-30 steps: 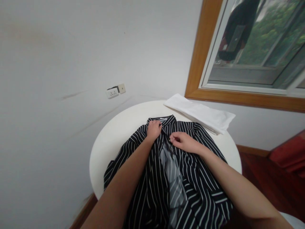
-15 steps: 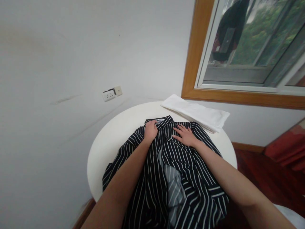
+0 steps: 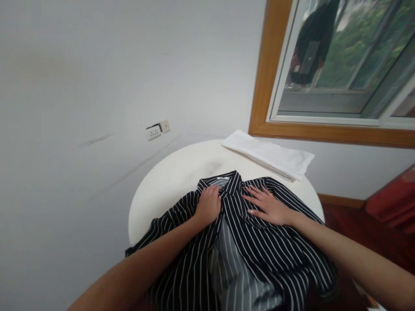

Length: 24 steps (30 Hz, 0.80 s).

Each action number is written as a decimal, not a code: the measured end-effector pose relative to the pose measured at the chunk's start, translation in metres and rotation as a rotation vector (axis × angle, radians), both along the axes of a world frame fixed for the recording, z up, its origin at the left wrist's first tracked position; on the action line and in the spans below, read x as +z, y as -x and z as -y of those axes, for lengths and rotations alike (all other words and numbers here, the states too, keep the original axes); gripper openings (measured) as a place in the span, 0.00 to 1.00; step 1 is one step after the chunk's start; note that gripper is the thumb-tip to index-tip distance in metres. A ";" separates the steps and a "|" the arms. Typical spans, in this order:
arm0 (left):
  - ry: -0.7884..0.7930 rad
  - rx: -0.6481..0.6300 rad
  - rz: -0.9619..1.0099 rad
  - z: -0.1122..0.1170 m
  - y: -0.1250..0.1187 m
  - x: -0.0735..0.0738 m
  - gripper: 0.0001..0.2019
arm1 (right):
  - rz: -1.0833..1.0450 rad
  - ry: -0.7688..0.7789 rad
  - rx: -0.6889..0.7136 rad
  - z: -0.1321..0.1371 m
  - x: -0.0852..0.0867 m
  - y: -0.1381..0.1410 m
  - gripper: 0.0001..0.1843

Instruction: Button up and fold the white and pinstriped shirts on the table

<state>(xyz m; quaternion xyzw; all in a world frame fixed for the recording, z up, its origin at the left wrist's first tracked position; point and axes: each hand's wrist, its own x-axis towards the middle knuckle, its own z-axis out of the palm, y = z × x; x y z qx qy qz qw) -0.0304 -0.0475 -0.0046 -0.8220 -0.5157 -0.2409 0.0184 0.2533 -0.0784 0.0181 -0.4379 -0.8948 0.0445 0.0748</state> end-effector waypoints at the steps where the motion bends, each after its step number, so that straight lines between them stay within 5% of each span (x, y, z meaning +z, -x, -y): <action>1: 0.004 -0.004 -0.010 0.002 0.000 -0.001 0.21 | 0.005 0.008 -0.009 0.001 0.003 -0.005 0.33; 7: 0.110 -0.142 -0.061 -0.051 -0.012 0.004 0.27 | 0.002 -0.065 -0.239 -0.027 0.025 0.020 0.31; 11: 0.052 -0.321 0.020 -0.080 -0.017 0.012 0.24 | -0.031 -0.118 -0.393 -0.049 0.016 0.064 0.25; 16: -0.146 -0.039 0.085 -0.058 -0.013 0.028 0.16 | -0.063 -0.170 -0.441 -0.075 -0.009 0.076 0.27; 24: 0.015 0.231 -0.062 -0.021 -0.009 0.017 0.18 | -0.019 -0.099 -0.184 -0.078 -0.006 0.071 0.28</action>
